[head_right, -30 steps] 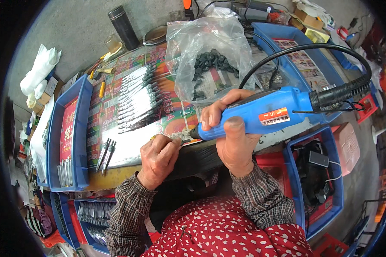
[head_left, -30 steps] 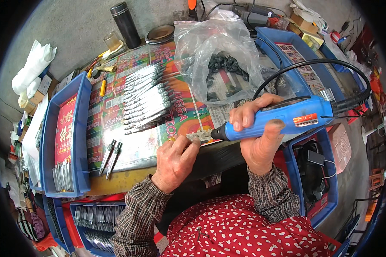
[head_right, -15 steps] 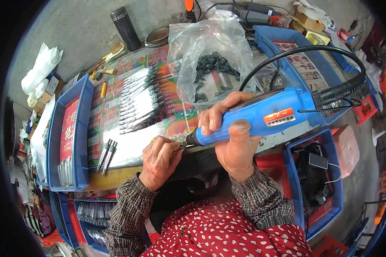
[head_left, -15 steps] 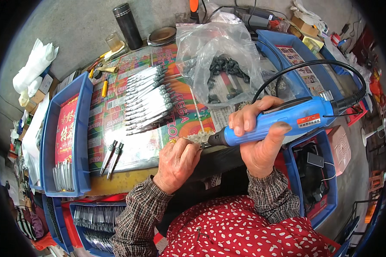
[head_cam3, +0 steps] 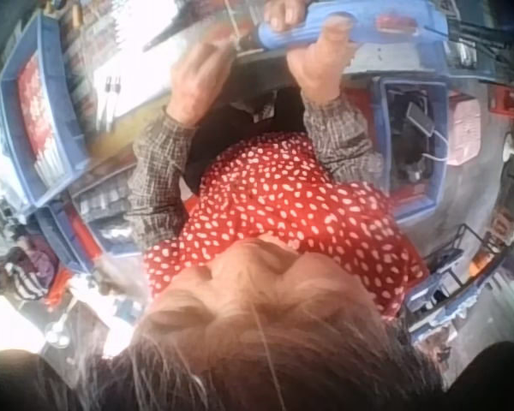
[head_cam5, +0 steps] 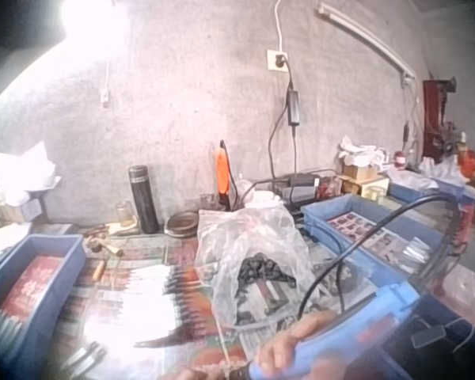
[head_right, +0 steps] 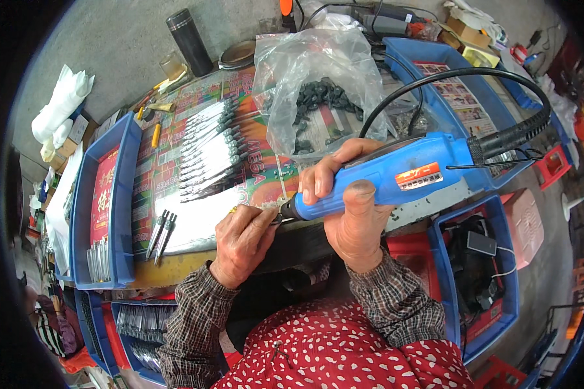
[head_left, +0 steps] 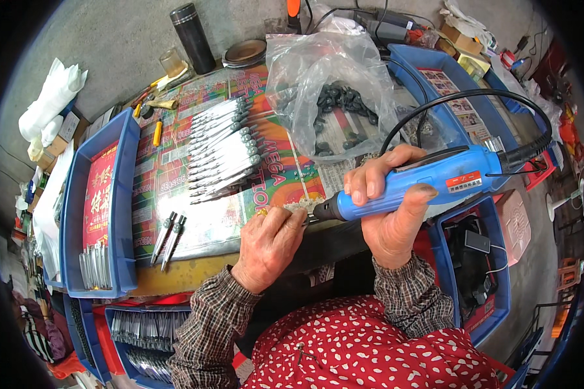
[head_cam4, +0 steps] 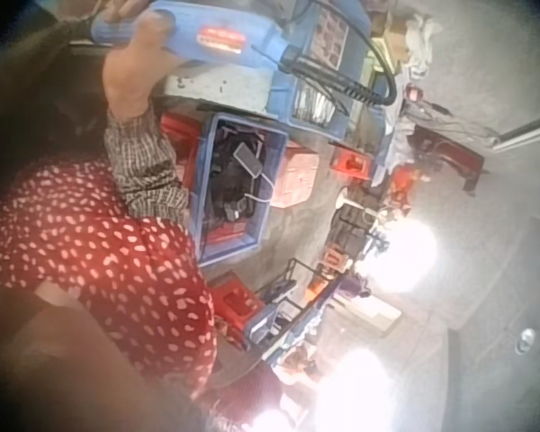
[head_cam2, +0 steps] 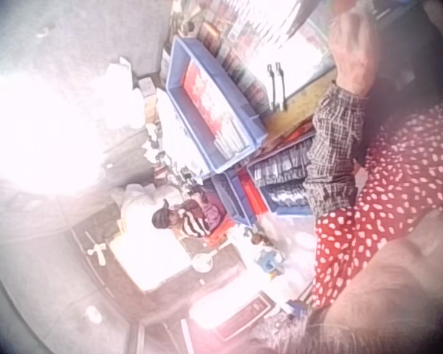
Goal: The person assembles small metal and plastic components at a workbench using an electric screwdriver.
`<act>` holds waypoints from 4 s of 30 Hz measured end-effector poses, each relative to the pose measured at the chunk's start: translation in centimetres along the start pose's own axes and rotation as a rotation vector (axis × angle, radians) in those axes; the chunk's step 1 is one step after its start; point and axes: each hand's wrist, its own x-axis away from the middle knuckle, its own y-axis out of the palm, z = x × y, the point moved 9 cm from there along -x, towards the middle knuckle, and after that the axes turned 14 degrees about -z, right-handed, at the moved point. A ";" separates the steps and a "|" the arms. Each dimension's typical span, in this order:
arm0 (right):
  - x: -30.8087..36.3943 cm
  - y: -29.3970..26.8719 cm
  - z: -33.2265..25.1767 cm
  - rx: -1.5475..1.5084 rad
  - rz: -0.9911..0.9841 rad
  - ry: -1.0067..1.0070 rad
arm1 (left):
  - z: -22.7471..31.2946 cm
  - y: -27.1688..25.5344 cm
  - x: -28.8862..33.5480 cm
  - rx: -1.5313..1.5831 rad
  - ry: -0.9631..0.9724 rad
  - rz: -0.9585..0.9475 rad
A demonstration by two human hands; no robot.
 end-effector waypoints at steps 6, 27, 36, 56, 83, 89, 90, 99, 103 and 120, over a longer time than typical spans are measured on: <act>0.1 -0.5 -0.1 -0.014 0.015 0.006 | -0.2 0.1 -0.1 -0.014 -0.023 -0.020; 0.4 -1.2 -0.7 0.065 0.049 -0.017 | -0.4 0.6 0.0 -0.023 -0.058 -0.069; 0.6 -0.8 -0.5 0.072 0.041 -0.015 | -0.4 0.6 0.0 -0.015 -0.051 -0.065; 0.5 -0.8 -1.3 0.091 0.025 -0.061 | -0.8 0.6 0.0 0.007 -0.126 -0.087; 1.5 5.8 -1.2 0.212 -0.317 0.064 | -0.5 1.9 10.2 1.355 -0.821 0.236; 1.7 7.2 -0.9 0.208 -0.416 0.044 | 0.4 3.5 11.8 1.571 -0.851 0.271; 1.8 7.2 -0.8 0.210 -0.418 0.049 | 0.3 3.7 12.1 1.575 -0.850 0.293; 2.3 8.1 0.0 0.145 -0.554 0.042 | 0.8 4.5 12.9 1.604 -0.891 0.328; 2.5 8.7 -0.2 0.168 -0.530 0.058 | 1.6 4.9 12.5 1.695 -0.924 0.295; 3.2 9.8 0.6 -0.141 -0.747 0.097 | 1.6 7.1 12.2 1.943 -1.000 0.418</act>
